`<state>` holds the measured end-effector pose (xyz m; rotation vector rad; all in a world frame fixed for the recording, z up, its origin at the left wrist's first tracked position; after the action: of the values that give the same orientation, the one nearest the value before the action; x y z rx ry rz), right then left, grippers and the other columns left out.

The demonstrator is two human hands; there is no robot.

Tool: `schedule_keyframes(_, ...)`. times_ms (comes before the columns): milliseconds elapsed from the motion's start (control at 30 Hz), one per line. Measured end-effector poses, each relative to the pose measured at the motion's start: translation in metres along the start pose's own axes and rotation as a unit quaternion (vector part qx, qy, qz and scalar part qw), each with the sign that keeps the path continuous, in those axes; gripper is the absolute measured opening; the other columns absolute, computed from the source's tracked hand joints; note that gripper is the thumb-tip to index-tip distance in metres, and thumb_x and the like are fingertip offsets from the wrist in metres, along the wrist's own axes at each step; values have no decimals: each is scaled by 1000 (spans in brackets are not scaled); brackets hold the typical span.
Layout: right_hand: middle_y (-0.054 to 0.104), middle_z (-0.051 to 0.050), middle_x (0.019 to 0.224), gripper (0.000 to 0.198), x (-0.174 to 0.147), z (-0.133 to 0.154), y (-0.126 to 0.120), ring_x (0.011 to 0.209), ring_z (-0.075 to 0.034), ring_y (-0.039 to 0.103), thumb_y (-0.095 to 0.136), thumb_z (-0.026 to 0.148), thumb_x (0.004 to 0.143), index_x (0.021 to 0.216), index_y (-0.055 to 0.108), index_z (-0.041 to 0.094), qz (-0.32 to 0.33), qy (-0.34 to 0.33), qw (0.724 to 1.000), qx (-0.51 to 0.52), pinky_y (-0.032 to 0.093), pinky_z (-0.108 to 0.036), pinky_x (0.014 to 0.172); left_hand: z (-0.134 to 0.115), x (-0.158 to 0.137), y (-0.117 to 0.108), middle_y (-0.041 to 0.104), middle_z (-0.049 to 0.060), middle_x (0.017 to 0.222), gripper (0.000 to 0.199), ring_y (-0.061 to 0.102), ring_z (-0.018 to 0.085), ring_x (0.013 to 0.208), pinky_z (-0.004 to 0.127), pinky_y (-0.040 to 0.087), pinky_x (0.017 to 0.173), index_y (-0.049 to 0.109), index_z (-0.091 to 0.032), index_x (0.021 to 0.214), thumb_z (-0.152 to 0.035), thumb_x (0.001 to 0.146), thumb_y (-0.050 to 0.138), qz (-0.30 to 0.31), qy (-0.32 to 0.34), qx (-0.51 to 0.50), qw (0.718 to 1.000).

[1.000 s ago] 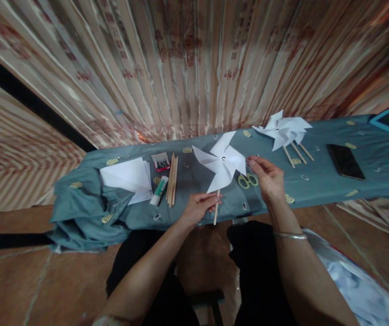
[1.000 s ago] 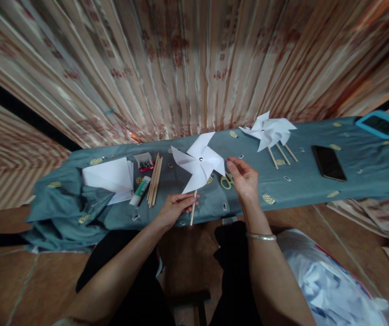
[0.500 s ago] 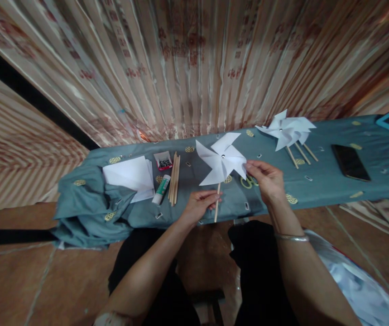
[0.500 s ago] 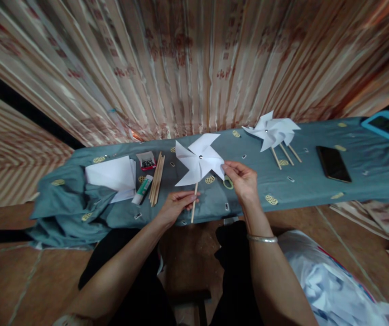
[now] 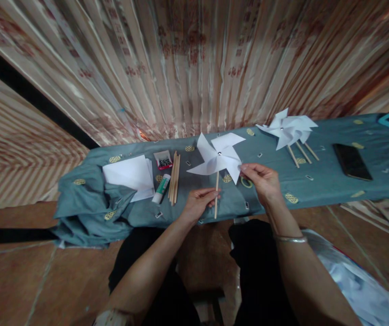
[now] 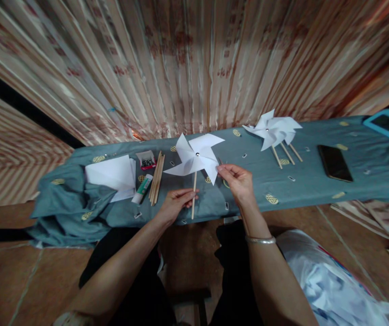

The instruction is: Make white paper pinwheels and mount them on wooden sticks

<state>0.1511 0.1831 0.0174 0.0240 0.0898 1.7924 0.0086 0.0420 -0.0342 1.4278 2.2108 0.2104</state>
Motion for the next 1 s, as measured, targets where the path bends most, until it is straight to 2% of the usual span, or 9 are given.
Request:
schedule_keyframes(300, 67, 0, 55, 34, -6, -2, 8, 50, -10, 57, 89, 45, 45, 63, 74, 20, 18, 18, 1000, 1, 46, -24, 52, 0, 1, -1, 72, 6, 70, 41, 45, 5, 51, 21, 35, 52, 79, -14, 84, -43, 56, 85, 0, 4, 9, 1000)
schedule_keyframes(600, 68, 1, 54, 37, -11, -8, 15, 51, -9, 58, 92, 44, 40, 61, 74, 20, 34, 68, 996, 38, 47, -22, 56, 1, 1, -1, 71, 6, 70, 40, 45, 5, 51, 21, 35, 52, 79, -15, 83, -43, 56, 85, -2, 1, 8, 1000)
schedule_keyframes(1000, 70, 0, 58, 34, -17, -8, 25, 53, -10, 59, 90, 44, 43, 62, 74, 21, 69, 73, 994, 30, 48, -23, 57, 1, 2, -1, 71, 5, 68, 43, 45, 5, 50, 21, 35, 52, 79, -15, 82, -46, 54, 86, -7, 6, 6, 1000)
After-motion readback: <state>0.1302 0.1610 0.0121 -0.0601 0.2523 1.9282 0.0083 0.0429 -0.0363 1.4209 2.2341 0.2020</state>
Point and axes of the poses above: each hand's wrist, its own x-axis towards the middle knuckle, its own y-axis out of the palm, z = x × y, the point moved 8 cm from there along x, towards the middle knuckle
